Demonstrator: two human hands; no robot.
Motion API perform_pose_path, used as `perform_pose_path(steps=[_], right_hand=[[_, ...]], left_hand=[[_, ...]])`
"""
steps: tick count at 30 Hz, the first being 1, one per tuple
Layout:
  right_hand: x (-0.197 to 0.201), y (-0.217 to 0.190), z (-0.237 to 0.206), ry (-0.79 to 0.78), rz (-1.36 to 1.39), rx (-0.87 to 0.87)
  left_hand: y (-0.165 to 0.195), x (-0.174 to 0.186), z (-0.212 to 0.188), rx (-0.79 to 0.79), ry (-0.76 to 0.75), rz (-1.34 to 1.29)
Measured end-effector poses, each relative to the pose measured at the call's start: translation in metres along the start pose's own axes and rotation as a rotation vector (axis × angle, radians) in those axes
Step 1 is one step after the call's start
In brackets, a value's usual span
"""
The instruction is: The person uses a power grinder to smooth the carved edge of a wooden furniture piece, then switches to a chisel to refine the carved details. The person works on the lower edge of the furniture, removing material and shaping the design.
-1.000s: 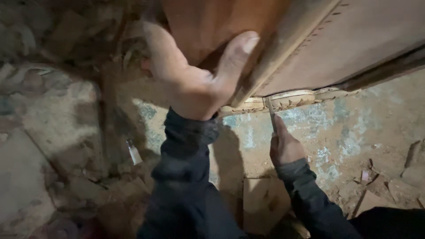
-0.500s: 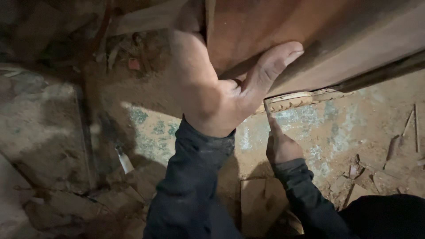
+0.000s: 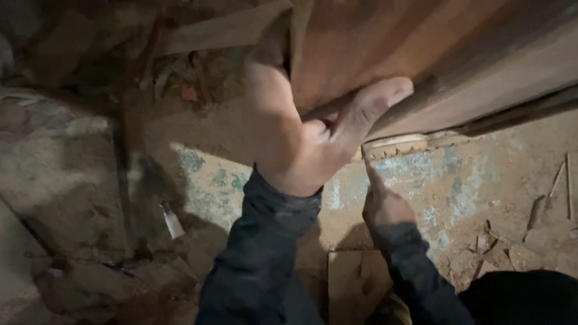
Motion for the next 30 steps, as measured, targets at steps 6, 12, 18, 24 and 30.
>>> perform_pose_path(steps=[6, 12, 18, 24, 30], right_hand=[[-0.006, 0.006, 0.0, 0.028, -0.004, -0.013], [-0.012, 0.007, 0.001, 0.032, -0.044, -0.033], [-0.014, 0.009, 0.002, 0.019, -0.005, -0.019], [-0.021, 0.013, 0.001, 0.084, -0.062, 0.032], [-0.03, 0.016, -0.002, 0.069, -0.048, 0.028]], left_hand=[[0.001, -0.002, -0.001, -0.042, 0.028, 0.102], [-0.001, -0.004, 0.001, 0.023, -0.055, 0.049], [0.0, -0.01, 0.0, 0.001, -0.019, 0.061], [0.002, -0.014, -0.002, 0.087, -0.092, 0.033], [0.0, -0.005, -0.001, 0.09, -0.097, -0.087]])
Point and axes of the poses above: each hand's wrist, its own z-axis towards the middle knuckle, its own x-axis out of the back of the hand, y = z × x, the point moved 4 cm from there along z, towards the middle knuckle, and after that the axes turned 6 degrees about x, right-handed, at the moved point
